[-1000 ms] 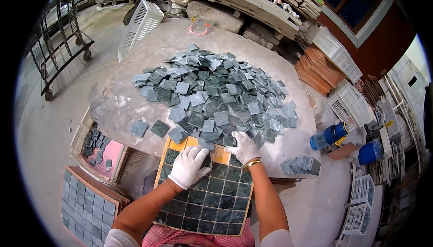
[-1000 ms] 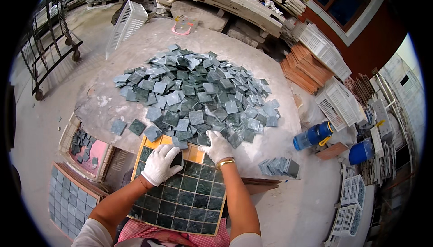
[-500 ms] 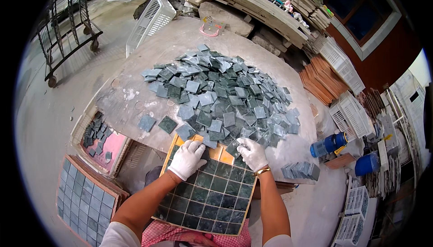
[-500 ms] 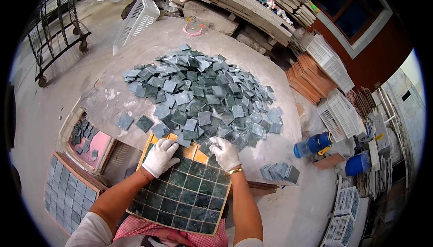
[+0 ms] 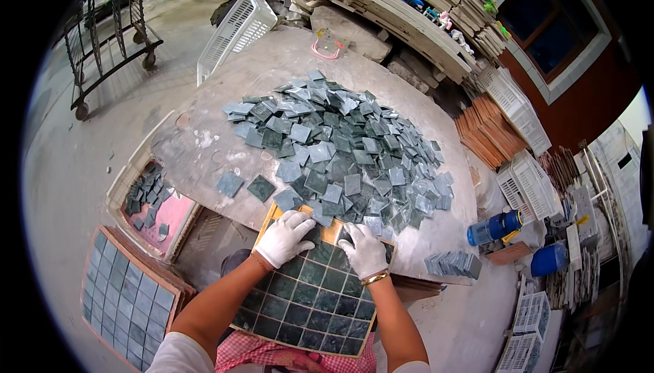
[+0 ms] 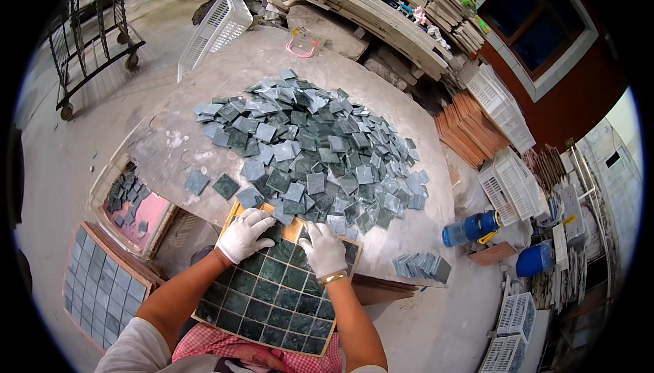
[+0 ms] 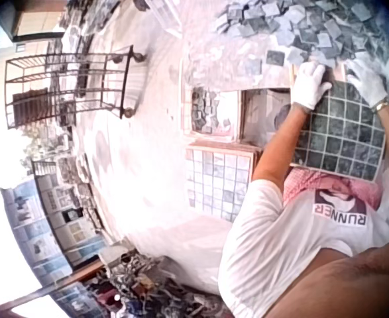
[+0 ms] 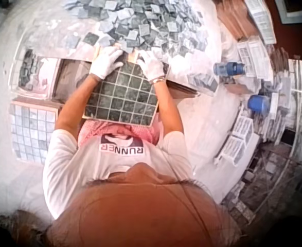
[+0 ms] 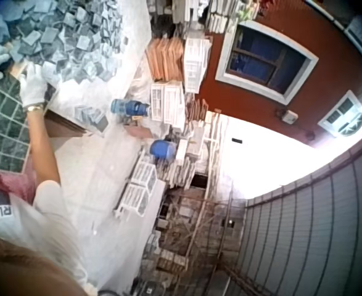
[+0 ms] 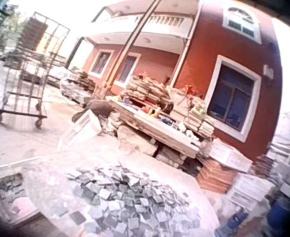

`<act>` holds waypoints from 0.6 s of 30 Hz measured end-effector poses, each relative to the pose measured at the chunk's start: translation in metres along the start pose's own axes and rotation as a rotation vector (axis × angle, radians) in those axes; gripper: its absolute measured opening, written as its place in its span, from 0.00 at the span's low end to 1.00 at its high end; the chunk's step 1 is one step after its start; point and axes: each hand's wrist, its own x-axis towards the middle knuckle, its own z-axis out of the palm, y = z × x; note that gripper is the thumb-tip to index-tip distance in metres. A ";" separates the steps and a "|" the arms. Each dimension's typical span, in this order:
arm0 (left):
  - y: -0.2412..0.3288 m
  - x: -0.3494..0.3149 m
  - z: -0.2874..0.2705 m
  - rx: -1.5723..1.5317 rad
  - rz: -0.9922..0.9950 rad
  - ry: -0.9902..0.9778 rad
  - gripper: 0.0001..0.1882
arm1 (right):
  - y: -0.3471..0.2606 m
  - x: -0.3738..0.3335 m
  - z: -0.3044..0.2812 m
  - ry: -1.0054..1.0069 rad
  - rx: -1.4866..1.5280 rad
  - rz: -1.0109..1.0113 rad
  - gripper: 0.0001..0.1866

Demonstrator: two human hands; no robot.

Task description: The person places small square tiles into a grid frame on a table, arranging them one by one to fill the grid. They occasionally flip the frame to check alignment and continue placing tiles until the grid is full.

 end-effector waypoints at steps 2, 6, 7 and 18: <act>0.000 0.001 0.000 -0.003 -0.008 0.000 0.27 | -0.013 0.009 0.003 0.056 0.002 -0.050 0.24; -0.001 0.000 0.002 -0.012 0.000 0.013 0.26 | -0.022 0.034 0.009 0.006 -0.146 -0.112 0.20; 0.000 0.002 0.002 -0.018 0.005 0.020 0.26 | -0.014 0.038 0.014 0.105 -0.099 -0.162 0.18; 0.003 0.001 0.001 0.024 -0.055 0.120 0.22 | -0.006 -0.017 0.015 0.140 -0.006 -0.200 0.14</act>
